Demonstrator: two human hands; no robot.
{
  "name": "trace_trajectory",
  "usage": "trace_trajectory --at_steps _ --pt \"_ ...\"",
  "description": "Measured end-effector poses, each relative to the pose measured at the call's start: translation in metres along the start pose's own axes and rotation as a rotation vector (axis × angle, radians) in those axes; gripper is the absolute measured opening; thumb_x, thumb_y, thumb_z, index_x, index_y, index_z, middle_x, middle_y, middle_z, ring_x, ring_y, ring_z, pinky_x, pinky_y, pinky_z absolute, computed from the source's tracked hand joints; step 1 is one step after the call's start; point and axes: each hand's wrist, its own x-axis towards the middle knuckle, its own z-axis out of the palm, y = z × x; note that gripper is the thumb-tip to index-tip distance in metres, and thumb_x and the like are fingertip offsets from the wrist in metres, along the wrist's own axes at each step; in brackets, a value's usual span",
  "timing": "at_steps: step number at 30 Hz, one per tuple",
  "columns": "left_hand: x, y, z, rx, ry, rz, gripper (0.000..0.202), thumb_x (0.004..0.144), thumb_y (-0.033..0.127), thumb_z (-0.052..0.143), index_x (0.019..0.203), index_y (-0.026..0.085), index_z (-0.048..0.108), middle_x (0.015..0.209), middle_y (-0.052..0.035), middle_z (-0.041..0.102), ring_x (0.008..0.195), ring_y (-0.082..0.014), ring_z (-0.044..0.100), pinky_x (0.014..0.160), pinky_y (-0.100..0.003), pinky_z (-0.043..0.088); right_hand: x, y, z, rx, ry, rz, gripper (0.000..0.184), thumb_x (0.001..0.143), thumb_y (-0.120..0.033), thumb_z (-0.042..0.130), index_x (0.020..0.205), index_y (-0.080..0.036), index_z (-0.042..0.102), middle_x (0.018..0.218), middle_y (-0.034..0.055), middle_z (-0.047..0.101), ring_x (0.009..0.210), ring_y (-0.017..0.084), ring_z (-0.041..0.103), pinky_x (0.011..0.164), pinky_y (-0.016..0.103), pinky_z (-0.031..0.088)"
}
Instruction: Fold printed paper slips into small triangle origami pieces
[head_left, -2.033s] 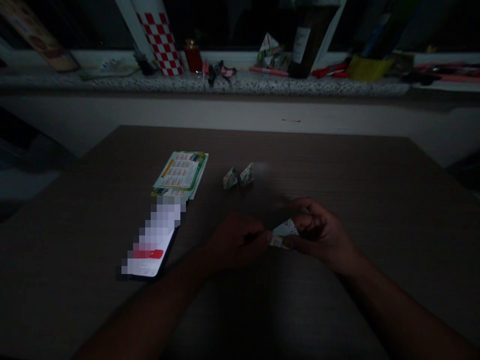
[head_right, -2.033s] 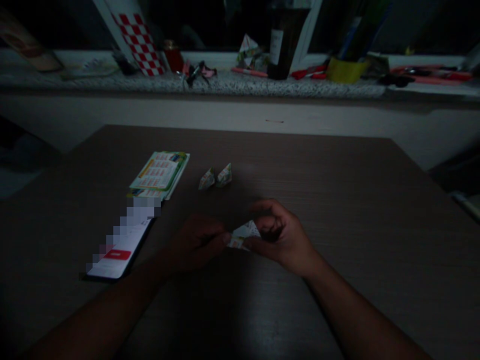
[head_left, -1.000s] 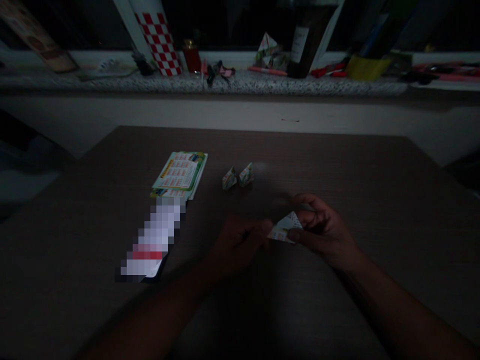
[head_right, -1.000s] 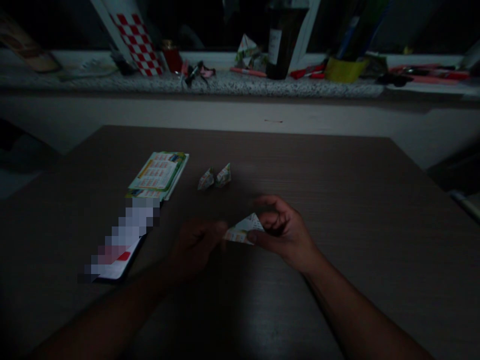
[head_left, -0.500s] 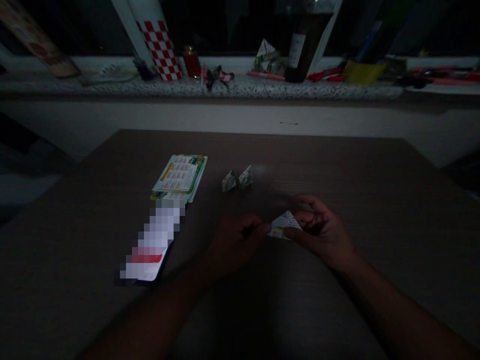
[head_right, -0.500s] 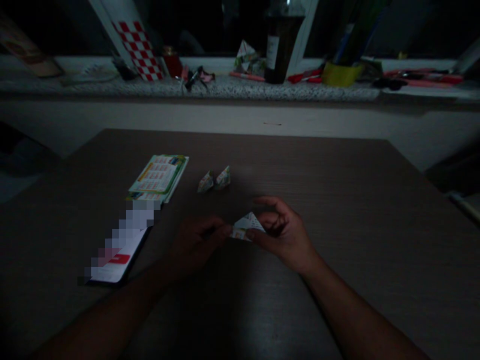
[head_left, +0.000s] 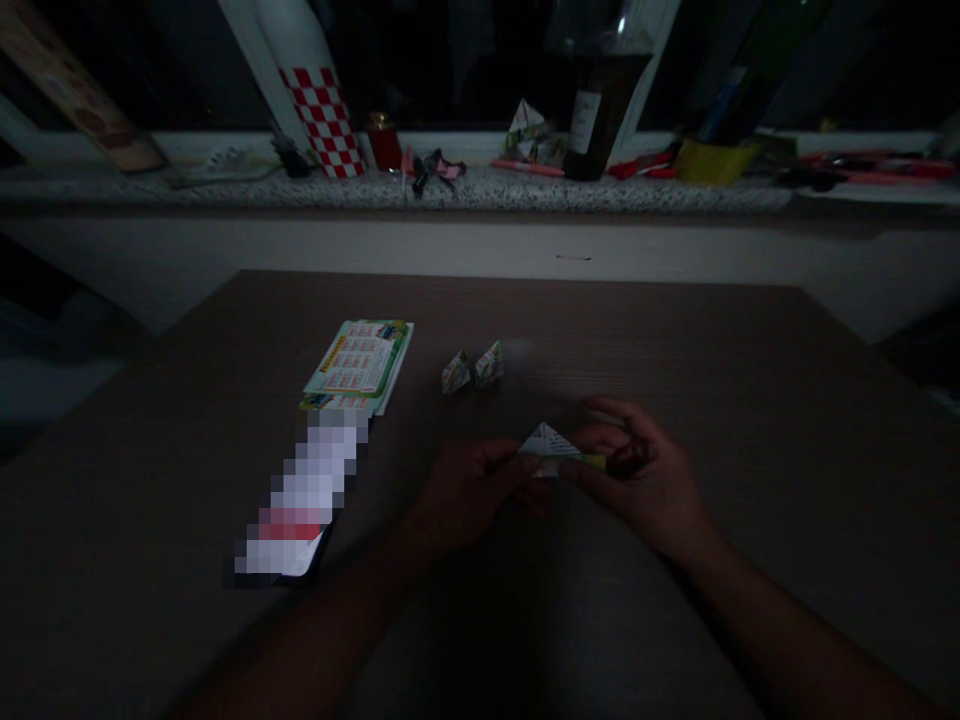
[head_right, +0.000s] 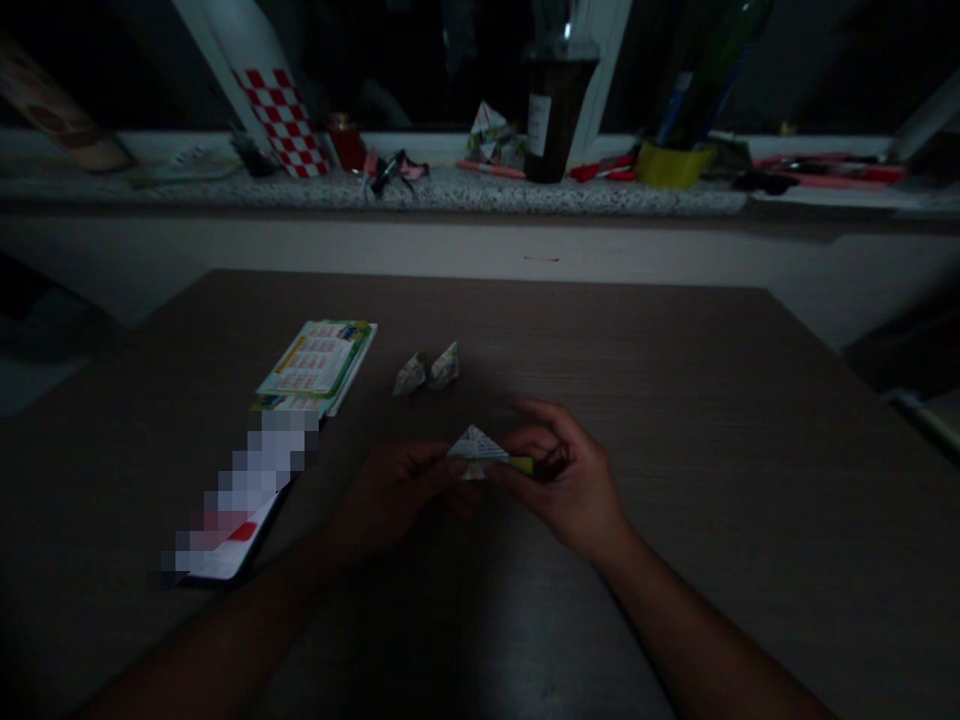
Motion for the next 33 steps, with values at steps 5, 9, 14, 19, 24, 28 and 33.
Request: trace_trajectory --at_steps 5,9,14,19,24,28,33 --pt "0.001 0.002 -0.003 0.057 -0.040 0.014 0.027 0.081 0.037 0.064 0.092 0.013 0.068 0.079 -0.0038 0.072 0.066 -0.0138 0.066 0.062 -0.024 0.051 0.000 0.001 0.001 0.028 0.005 -0.002 0.055 0.069 -0.013 0.077 0.116 -0.025 0.052 0.082 -0.0001 0.069 0.070 0.012 0.067 0.062 0.022 0.054" --pt "0.002 -0.001 0.000 0.030 -0.083 0.005 0.027 0.081 0.037 0.064 0.090 0.012 0.068 0.076 -0.0031 0.071 0.066 -0.0141 0.066 0.062 -0.024 0.051 -0.002 0.004 0.004 -0.030 -0.030 -0.023 0.051 0.069 -0.014 0.077 0.113 -0.026 0.054 0.084 0.0004 0.070 0.073 0.013 0.068 0.063 0.023 0.054" --pt "0.004 -0.004 -0.001 -0.070 -0.023 -0.009 0.025 0.082 0.036 0.064 0.092 0.013 0.067 0.081 -0.0051 0.073 0.064 -0.0145 0.069 0.061 -0.025 0.053 -0.002 0.002 0.000 -0.370 0.067 -0.285 0.029 0.073 -0.020 0.076 0.099 -0.024 0.065 0.094 0.0055 0.068 0.081 0.018 0.065 0.071 0.031 0.054" --pt "0.002 -0.001 -0.001 -0.079 0.003 0.002 0.026 0.081 0.036 0.065 0.092 0.012 0.067 0.082 -0.0067 0.074 0.064 -0.0160 0.070 0.060 -0.025 0.054 0.002 -0.005 -0.004 -0.541 0.003 -0.416 0.014 0.079 -0.020 0.070 0.093 -0.025 0.072 0.098 0.0074 0.068 0.091 0.022 0.065 0.076 0.034 0.055" --pt "0.000 0.000 0.000 -0.069 0.001 0.044 0.024 0.083 0.034 0.063 0.091 0.012 0.069 0.081 -0.0057 0.074 0.064 -0.0148 0.070 0.060 -0.024 0.054 0.001 -0.005 -0.002 -0.536 -0.050 -0.392 0.016 0.082 -0.020 0.066 0.096 -0.024 0.072 0.094 0.0069 0.069 0.085 0.021 0.067 0.072 0.032 0.055" --pt "0.000 0.000 0.001 -0.034 -0.011 0.063 0.024 0.083 0.035 0.063 0.089 0.012 0.070 0.080 -0.0059 0.074 0.065 -0.0154 0.069 0.062 -0.025 0.054 0.000 -0.003 -0.001 -0.513 -0.071 -0.316 0.007 0.083 -0.024 0.065 0.087 -0.023 0.071 0.083 0.0048 0.070 0.074 0.019 0.067 0.064 0.030 0.054" --pt "-0.001 0.003 0.004 -0.006 -0.009 0.060 0.025 0.082 0.036 0.064 0.083 0.012 0.070 0.076 -0.0056 0.073 0.066 -0.0162 0.069 0.063 -0.026 0.054 -0.001 -0.005 -0.001 -0.490 -0.102 -0.232 0.013 0.086 -0.026 0.062 0.076 -0.019 0.066 0.071 0.0032 0.067 0.064 0.015 0.063 0.060 0.027 0.049"
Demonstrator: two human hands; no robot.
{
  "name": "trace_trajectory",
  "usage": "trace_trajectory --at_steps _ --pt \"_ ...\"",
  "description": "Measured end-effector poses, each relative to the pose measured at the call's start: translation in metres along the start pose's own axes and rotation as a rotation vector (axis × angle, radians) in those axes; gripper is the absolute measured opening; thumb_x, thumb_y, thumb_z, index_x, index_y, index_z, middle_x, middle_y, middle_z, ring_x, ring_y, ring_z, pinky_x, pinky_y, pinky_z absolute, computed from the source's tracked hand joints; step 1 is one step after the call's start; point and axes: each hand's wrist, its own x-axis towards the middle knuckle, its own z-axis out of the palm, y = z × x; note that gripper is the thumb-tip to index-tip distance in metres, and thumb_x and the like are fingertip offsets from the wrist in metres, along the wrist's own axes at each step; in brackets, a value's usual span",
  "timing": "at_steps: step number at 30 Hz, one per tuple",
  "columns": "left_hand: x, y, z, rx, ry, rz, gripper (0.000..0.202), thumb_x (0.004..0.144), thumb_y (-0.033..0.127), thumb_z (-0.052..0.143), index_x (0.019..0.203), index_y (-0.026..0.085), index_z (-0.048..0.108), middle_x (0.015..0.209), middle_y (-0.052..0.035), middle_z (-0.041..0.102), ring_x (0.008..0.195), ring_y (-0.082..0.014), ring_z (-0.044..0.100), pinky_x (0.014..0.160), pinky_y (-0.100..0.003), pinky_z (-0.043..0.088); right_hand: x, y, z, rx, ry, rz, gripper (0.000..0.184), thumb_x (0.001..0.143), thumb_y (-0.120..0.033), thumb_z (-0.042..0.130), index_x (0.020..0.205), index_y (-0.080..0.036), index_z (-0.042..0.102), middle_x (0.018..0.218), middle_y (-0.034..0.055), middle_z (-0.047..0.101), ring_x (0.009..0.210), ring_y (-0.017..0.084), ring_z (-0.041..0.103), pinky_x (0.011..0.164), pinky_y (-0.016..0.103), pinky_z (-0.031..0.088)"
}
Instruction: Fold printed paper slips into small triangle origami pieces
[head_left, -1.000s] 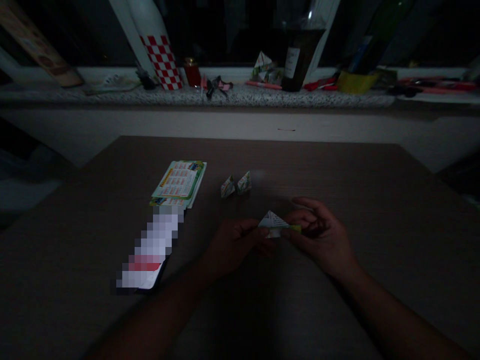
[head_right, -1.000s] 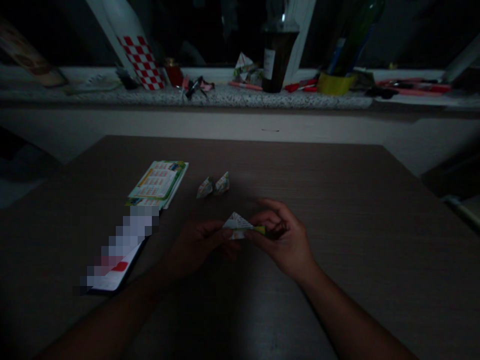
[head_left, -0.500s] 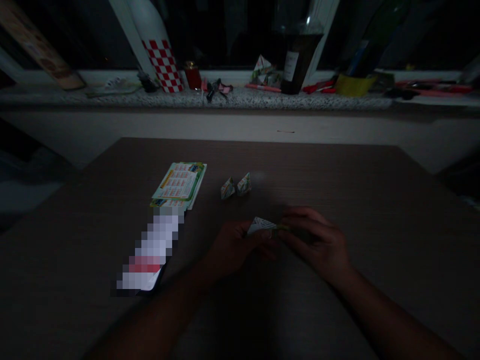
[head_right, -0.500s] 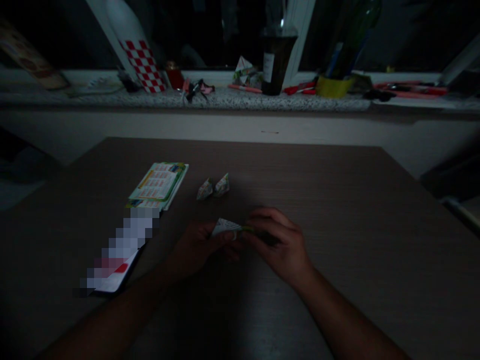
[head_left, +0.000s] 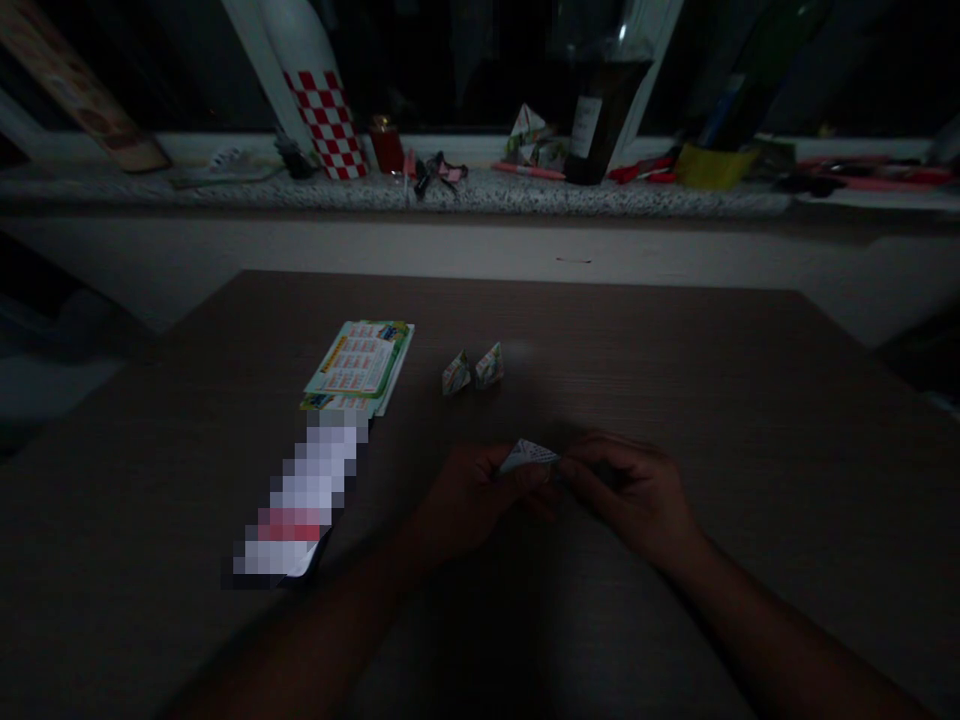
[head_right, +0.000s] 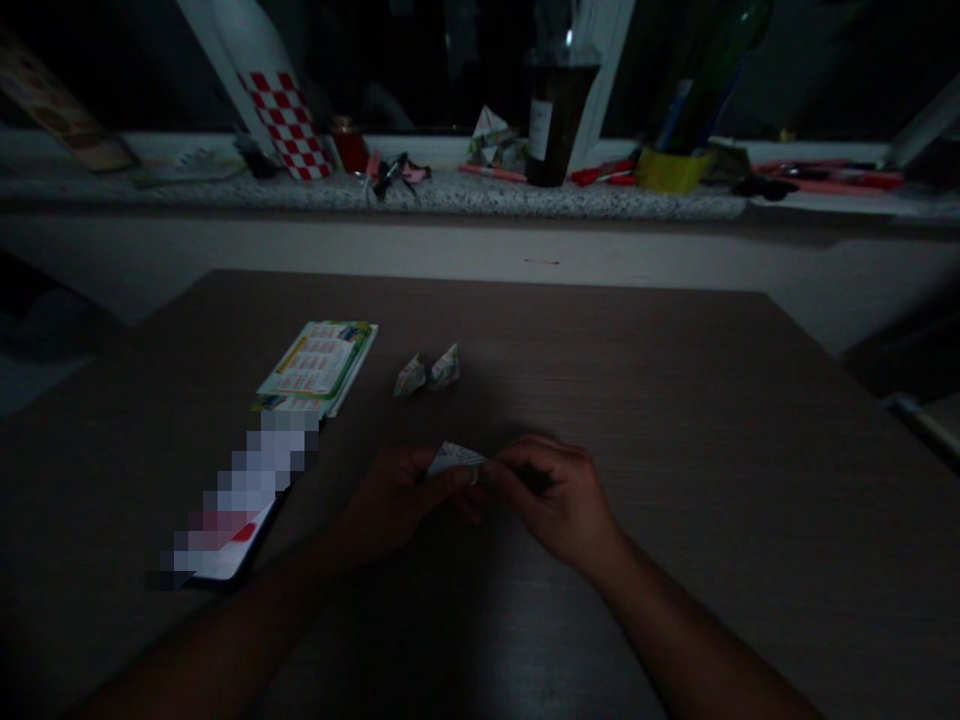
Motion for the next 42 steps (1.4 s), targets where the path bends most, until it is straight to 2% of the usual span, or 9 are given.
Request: trace_trajectory --at_steps 9,18,26,33,36,37,39,42 --pt "0.002 -0.005 0.000 -0.095 -0.041 -0.044 0.024 0.080 0.035 0.066 0.080 0.011 0.068 0.072 -0.0046 0.071 0.061 -0.0145 0.067 0.060 -0.025 0.053 -0.002 -0.001 -0.001 -0.146 -0.072 -0.016 0.031 0.091 -0.030 0.051 0.062 -0.019 0.051 0.054 -0.0013 0.051 0.048 0.011 0.046 0.047 0.023 0.036" --pt "0.003 -0.006 -0.001 -0.159 -0.074 -0.076 0.023 0.080 0.034 0.066 0.082 0.011 0.069 0.073 -0.0045 0.072 0.060 -0.0143 0.067 0.059 -0.025 0.053 -0.003 -0.001 0.000 -0.130 -0.113 0.013 0.041 0.092 -0.032 0.047 0.054 -0.020 0.038 0.046 -0.0061 0.032 0.040 0.007 0.032 0.040 0.021 0.024" --pt "0.002 -0.003 0.001 -0.285 -0.094 -0.108 0.023 0.078 0.033 0.070 0.081 0.010 0.068 0.070 -0.0042 0.071 0.057 -0.0139 0.067 0.055 -0.024 0.054 -0.003 0.000 0.001 0.112 -0.136 0.143 0.047 0.091 -0.040 0.048 0.049 -0.019 0.043 0.042 -0.0046 0.037 0.039 0.007 0.034 0.038 0.021 0.025" --pt "0.003 -0.007 0.000 -0.287 -0.113 -0.116 0.023 0.078 0.033 0.070 0.080 0.010 0.068 0.070 -0.0048 0.072 0.056 -0.0136 0.067 0.055 -0.024 0.054 -0.004 0.004 0.001 0.172 -0.187 0.211 0.053 0.091 -0.045 0.049 0.046 -0.017 0.047 0.040 -0.0030 0.041 0.037 0.007 0.035 0.038 0.021 0.026" --pt "0.005 -0.007 -0.004 -0.267 -0.099 -0.115 0.022 0.080 0.032 0.068 0.083 0.011 0.068 0.072 -0.0047 0.073 0.058 -0.0139 0.068 0.055 -0.024 0.054 -0.005 0.010 -0.003 0.214 -0.218 0.199 0.058 0.093 -0.047 0.044 0.043 -0.017 0.047 0.039 -0.0022 0.043 0.037 0.007 0.039 0.039 0.022 0.029" --pt "0.005 -0.006 -0.005 -0.257 -0.081 -0.115 0.022 0.080 0.033 0.068 0.084 0.011 0.068 0.073 -0.0047 0.073 0.058 -0.0142 0.068 0.055 -0.024 0.054 -0.005 0.012 -0.005 0.228 -0.190 0.177 0.061 0.095 -0.046 0.039 0.043 -0.017 0.046 0.039 -0.0017 0.044 0.037 0.008 0.040 0.040 0.022 0.032" --pt "0.006 -0.004 -0.008 -0.243 -0.037 -0.115 0.022 0.080 0.033 0.067 0.086 0.011 0.067 0.073 -0.0049 0.073 0.057 -0.0147 0.068 0.055 -0.025 0.054 -0.004 0.013 -0.008 0.158 -0.118 0.130 0.056 0.096 -0.043 0.038 0.050 -0.017 0.054 0.043 -0.0018 0.047 0.039 0.008 0.043 0.040 0.022 0.033" --pt "0.006 -0.001 -0.010 -0.243 0.005 -0.117 0.023 0.079 0.032 0.068 0.087 0.011 0.067 0.072 -0.0048 0.073 0.056 -0.0143 0.067 0.055 -0.024 0.053 -0.001 0.010 -0.012 -0.040 0.032 -0.029 0.017 0.086 -0.031 0.062 0.077 -0.017 0.065 0.063 0.0010 0.063 0.057 0.013 0.059 0.053 0.024 0.047"
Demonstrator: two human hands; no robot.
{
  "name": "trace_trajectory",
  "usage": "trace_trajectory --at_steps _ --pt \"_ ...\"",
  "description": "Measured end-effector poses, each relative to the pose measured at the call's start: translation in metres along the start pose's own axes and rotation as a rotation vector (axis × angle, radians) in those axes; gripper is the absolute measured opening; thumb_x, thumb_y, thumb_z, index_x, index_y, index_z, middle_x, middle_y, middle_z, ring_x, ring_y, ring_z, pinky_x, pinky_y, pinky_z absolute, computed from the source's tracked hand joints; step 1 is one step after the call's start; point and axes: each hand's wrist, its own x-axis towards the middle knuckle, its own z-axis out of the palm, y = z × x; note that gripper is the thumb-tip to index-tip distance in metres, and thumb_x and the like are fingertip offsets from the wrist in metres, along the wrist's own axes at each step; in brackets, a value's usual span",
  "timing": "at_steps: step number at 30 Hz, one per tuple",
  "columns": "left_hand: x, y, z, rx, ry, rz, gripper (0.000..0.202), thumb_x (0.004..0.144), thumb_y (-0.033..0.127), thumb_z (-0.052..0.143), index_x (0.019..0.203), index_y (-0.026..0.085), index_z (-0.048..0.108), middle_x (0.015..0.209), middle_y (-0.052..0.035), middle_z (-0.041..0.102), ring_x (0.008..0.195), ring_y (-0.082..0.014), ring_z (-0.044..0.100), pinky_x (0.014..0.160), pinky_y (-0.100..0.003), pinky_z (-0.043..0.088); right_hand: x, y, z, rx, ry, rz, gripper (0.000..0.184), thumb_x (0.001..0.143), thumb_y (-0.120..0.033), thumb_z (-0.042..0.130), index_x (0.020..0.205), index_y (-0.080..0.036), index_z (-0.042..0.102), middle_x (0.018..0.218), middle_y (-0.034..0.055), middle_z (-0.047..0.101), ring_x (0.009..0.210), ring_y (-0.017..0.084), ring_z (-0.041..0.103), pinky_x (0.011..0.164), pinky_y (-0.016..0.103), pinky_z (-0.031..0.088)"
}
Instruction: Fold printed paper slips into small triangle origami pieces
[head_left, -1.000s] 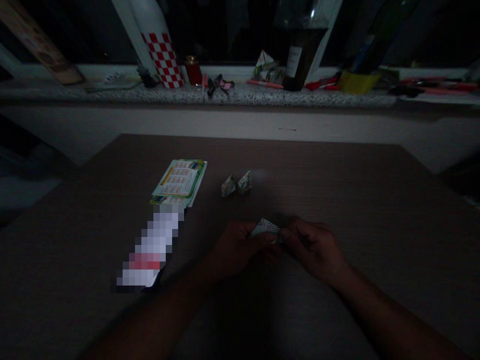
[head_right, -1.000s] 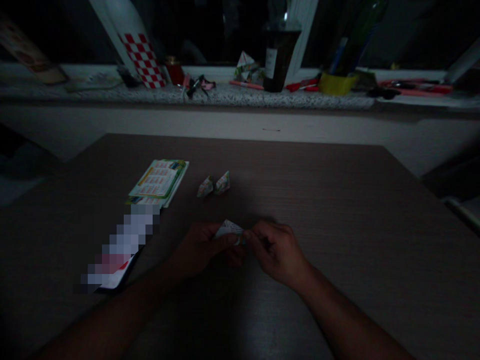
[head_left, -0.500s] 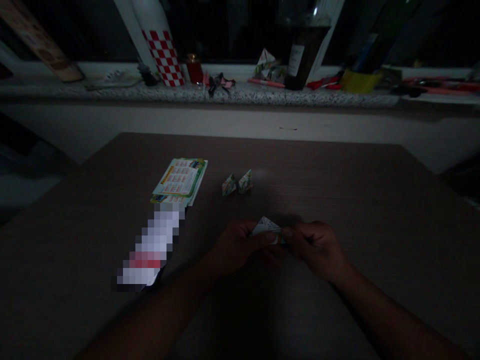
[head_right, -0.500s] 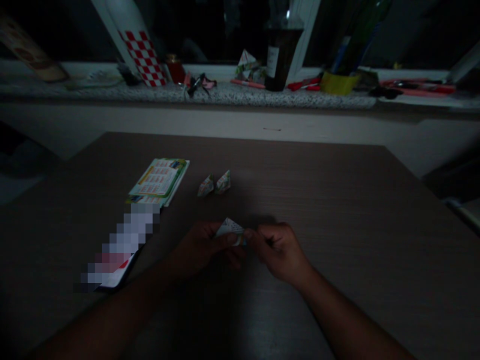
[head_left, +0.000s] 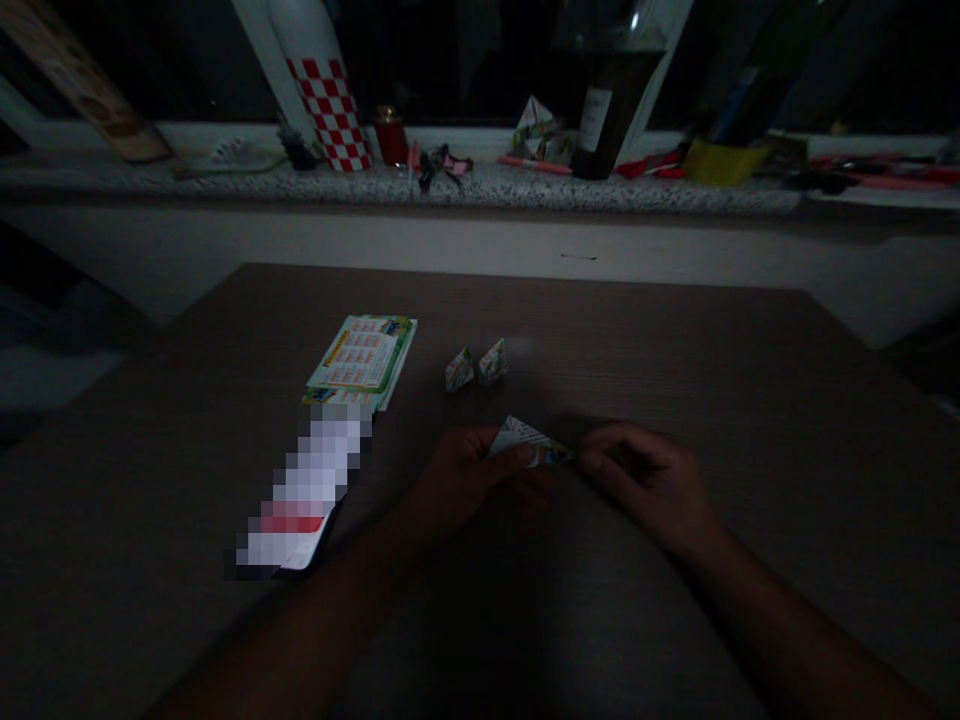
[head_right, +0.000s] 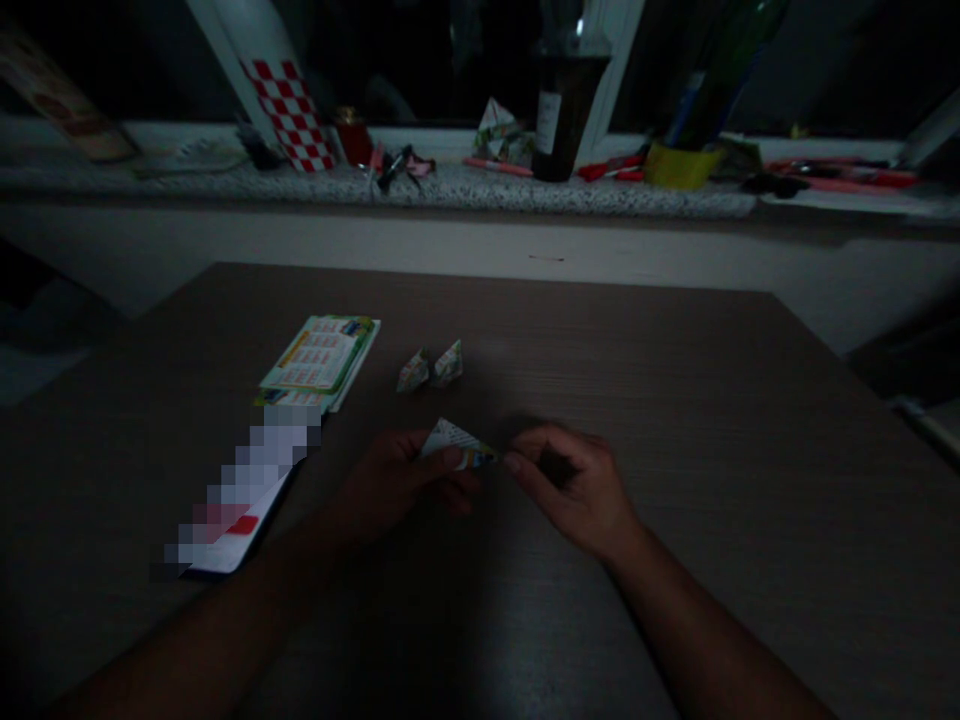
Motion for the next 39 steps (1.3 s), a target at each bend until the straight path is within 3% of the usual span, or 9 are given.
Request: trace_trajectory --at_steps 1,3,7,12,16,18,21,27,39 --pt "-0.0001 0.0006 -0.0003 -0.003 -0.001 0.000 0.023 0.079 0.032 0.069 0.087 0.011 0.067 0.072 -0.0047 0.073 0.055 -0.0141 0.067 0.055 -0.024 0.053 0.0010 -0.0012 -0.0003 -0.052 0.021 -0.068 0.010 0.082 -0.027 0.067 0.087 -0.018 0.066 0.072 0.0027 0.066 0.065 0.015 0.063 0.060 0.026 0.050" --pt "-0.0002 0.0005 -0.0005 -0.008 -0.019 -0.003 0.023 0.078 0.032 0.069 0.086 0.011 0.067 0.071 -0.0046 0.072 0.056 -0.0141 0.067 0.055 -0.024 0.053 0.0022 -0.0029 0.0006 -0.111 0.009 -0.197 0.021 0.078 -0.020 0.071 0.099 -0.018 0.065 0.086 0.0059 0.070 0.079 0.018 0.067 0.071 0.029 0.054" --pt "0.0001 -0.0010 0.0003 0.001 -0.055 -0.020 0.024 0.077 0.034 0.070 0.084 0.011 0.067 0.071 -0.0051 0.071 0.058 -0.0146 0.067 0.057 -0.025 0.053 0.0019 -0.0030 0.0049 -0.122 -0.035 -0.294 0.022 0.080 -0.014 0.068 0.102 -0.019 0.066 0.092 0.0075 0.071 0.082 0.017 0.068 0.072 0.028 0.056" --pt "0.0013 0.0007 -0.0008 0.064 -0.005 0.054 0.030 0.079 0.035 0.067 0.101 0.015 0.063 0.089 -0.0057 0.071 0.072 -0.0159 0.068 0.067 -0.029 0.054 0.0015 -0.0012 0.0051 -0.122 0.029 -0.250 0.018 0.080 -0.012 0.068 0.098 -0.018 0.069 0.090 0.0074 0.073 0.078 0.017 0.070 0.069 0.026 0.057" --pt "-0.0015 0.0036 -0.0045 0.386 0.251 0.293 0.047 0.073 0.030 0.073 0.116 0.019 0.056 0.111 -0.0062 0.067 0.095 -0.0182 0.065 0.080 -0.030 0.051 0.0029 -0.0002 0.0038 -0.150 0.124 -0.159 0.016 0.080 -0.015 0.068 0.096 -0.017 0.071 0.088 0.0068 0.074 0.075 0.017 0.070 0.068 0.027 0.057" --pt "-0.0041 0.0048 -0.0052 0.605 0.387 0.365 0.044 0.071 0.032 0.074 0.111 0.020 0.059 0.104 -0.0047 0.068 0.090 -0.0180 0.064 0.077 -0.030 0.051 0.0037 -0.0006 0.0037 -0.167 0.152 -0.128 0.015 0.080 -0.017 0.068 0.095 -0.018 0.072 0.087 0.0064 0.074 0.074 0.017 0.070 0.067 0.027 0.056" --pt "-0.0068 0.0060 -0.0047 0.862 0.499 0.416 0.029 0.072 0.034 0.073 0.096 0.019 0.064 0.085 -0.0018 0.067 0.073 -0.0159 0.062 0.066 -0.029 0.049 0.0045 -0.0024 0.0037 -0.187 0.174 -0.105 0.015 0.081 -0.018 0.068 0.095 -0.018 0.072 0.085 0.0058 0.074 0.072 0.017 0.070 0.065 0.028 0.056" --pt "-0.0058 0.0056 -0.0037 0.970 0.540 0.471 0.017 0.078 0.031 0.067 0.089 0.019 0.066 0.080 -0.0001 0.067 0.070 -0.0143 0.061 0.062 -0.026 0.047 0.0044 -0.0033 0.0038 -0.208 0.216 -0.103 0.013 0.080 -0.020 0.069 0.092 -0.016 0.072 0.082 0.0065 0.073 0.070 0.017 0.069 0.063 0.026 0.055" --pt "-0.0057 0.0023 -0.0029 1.024 0.543 0.510 0.015 0.078 0.029 0.066 0.087 0.018 0.067 0.076 -0.0003 0.065 0.067 -0.0134 0.060 0.063 -0.026 0.046 0.0023 -0.0014 0.0055 -0.188 0.209 -0.059 0.014 0.080 -0.023 0.068 0.093 -0.018 0.072 0.084 0.0057 0.074 0.072 0.018 0.070 0.066 0.029 0.056"
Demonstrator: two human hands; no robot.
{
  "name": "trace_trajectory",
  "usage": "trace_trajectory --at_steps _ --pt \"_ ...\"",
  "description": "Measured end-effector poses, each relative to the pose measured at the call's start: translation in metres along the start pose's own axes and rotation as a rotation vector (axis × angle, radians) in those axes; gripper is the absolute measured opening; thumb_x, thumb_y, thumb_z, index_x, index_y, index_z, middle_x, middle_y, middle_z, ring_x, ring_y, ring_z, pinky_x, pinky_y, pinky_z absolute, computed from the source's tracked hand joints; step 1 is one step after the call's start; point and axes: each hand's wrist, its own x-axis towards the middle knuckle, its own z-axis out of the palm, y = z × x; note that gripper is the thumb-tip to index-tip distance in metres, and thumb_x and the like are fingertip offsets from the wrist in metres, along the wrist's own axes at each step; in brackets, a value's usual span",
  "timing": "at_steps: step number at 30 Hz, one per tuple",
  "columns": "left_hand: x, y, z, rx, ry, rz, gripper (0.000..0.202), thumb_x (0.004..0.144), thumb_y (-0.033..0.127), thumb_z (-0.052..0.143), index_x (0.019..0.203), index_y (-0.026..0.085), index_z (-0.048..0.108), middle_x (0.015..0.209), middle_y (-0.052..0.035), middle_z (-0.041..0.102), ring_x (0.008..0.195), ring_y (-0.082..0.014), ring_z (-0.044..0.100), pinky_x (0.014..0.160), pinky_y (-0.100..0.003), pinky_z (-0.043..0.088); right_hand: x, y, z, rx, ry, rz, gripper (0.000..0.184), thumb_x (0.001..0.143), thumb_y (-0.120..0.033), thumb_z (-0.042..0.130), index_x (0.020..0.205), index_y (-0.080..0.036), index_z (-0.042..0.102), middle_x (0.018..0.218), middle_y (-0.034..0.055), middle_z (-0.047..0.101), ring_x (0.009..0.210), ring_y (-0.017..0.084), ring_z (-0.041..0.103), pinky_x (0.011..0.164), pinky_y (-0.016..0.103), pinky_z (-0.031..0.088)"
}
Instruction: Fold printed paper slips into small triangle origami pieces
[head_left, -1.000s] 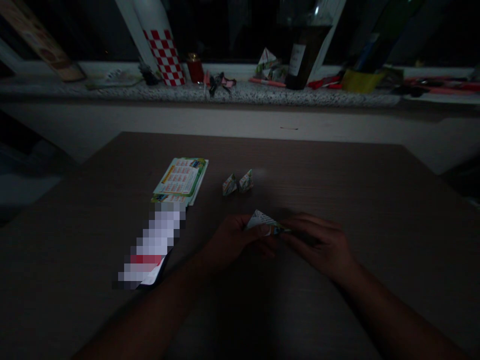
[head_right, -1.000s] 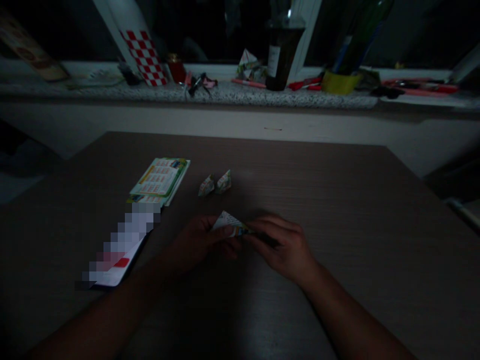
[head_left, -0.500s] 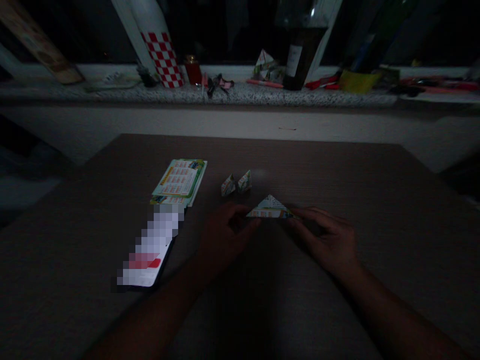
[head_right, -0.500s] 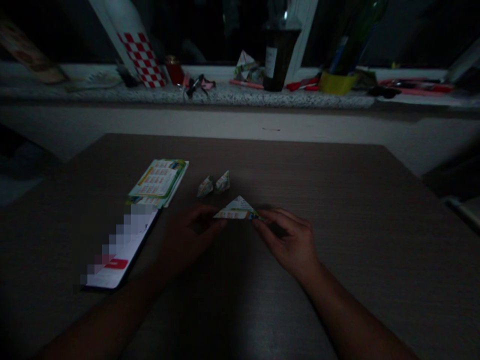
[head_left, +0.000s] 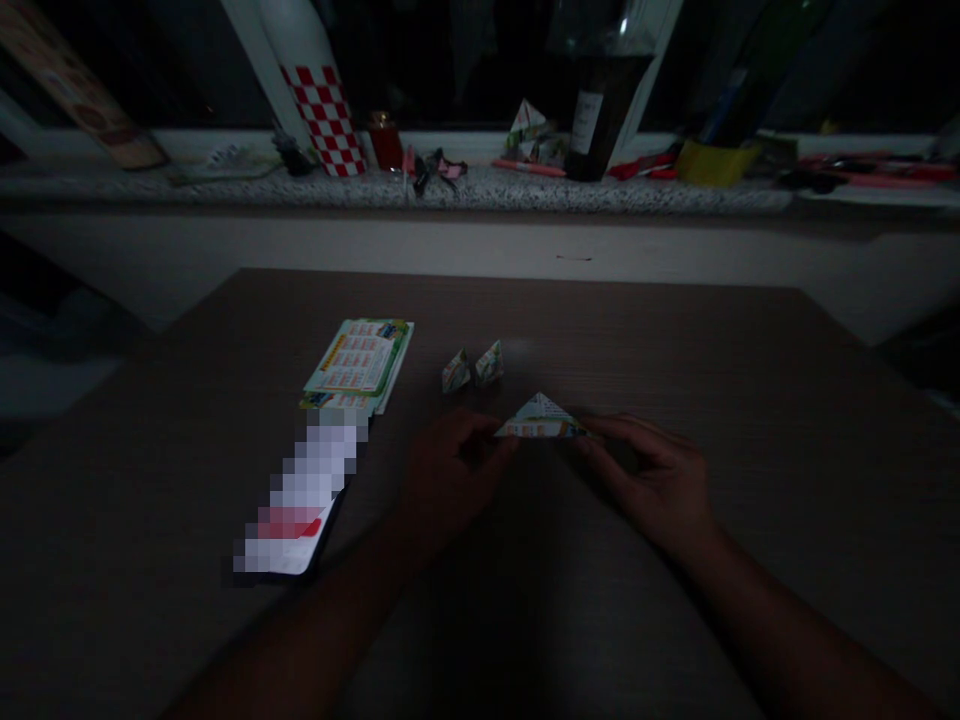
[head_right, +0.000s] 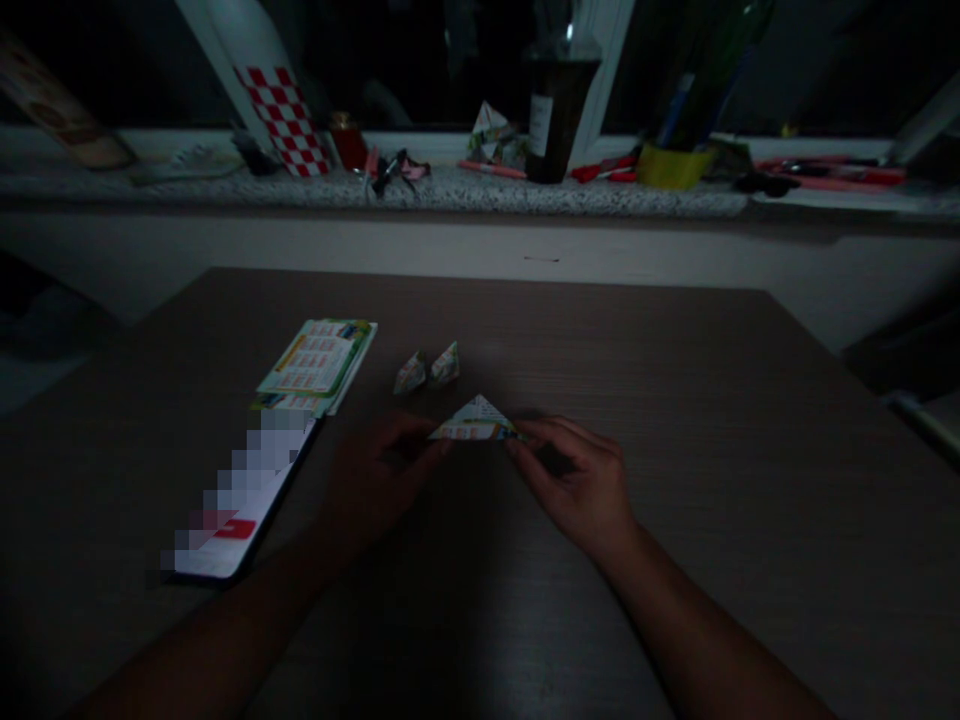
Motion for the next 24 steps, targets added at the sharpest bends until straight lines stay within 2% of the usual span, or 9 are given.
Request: trace_trajectory --at_steps 12,17,24 --pt "-0.0020 -0.0020 0.0013 0.005 0.006 0.055 0.014 0.080 0.030 0.064 0.088 0.018 0.065 0.076 -0.0002 0.065 0.067 -0.0128 0.060 0.063 -0.026 0.047 0.0003 0.0023 0.0000 0.000 -0.012 0.008 0.014 0.080 -0.024 0.067 0.093 -0.020 0.071 0.086 0.0059 0.074 0.075 0.019 0.070 0.067 0.031 0.056" --pt "-0.0023 -0.0016 0.0014 0.000 0.019 0.058 0.015 0.080 0.031 0.064 0.088 0.018 0.065 0.076 -0.0003 0.065 0.067 -0.0130 0.060 0.063 -0.025 0.047 0.0010 0.0007 0.0000 -0.010 -0.026 -0.002 0.011 0.081 -0.023 0.067 0.091 -0.018 0.071 0.082 0.0059 0.073 0.071 0.018 0.069 0.065 0.029 0.055" --pt "-0.0031 -0.0020 0.0023 -0.009 0.018 0.066 0.015 0.080 0.030 0.065 0.089 0.018 0.065 0.077 -0.0006 0.065 0.067 -0.0128 0.060 0.063 -0.025 0.047 -0.0016 0.0028 -0.0006 -0.005 -0.022 0.013 0.011 0.082 -0.026 0.067 0.091 -0.021 0.070 0.087 0.0054 0.074 0.077 0.019 0.070 0.067 0.030 0.055"
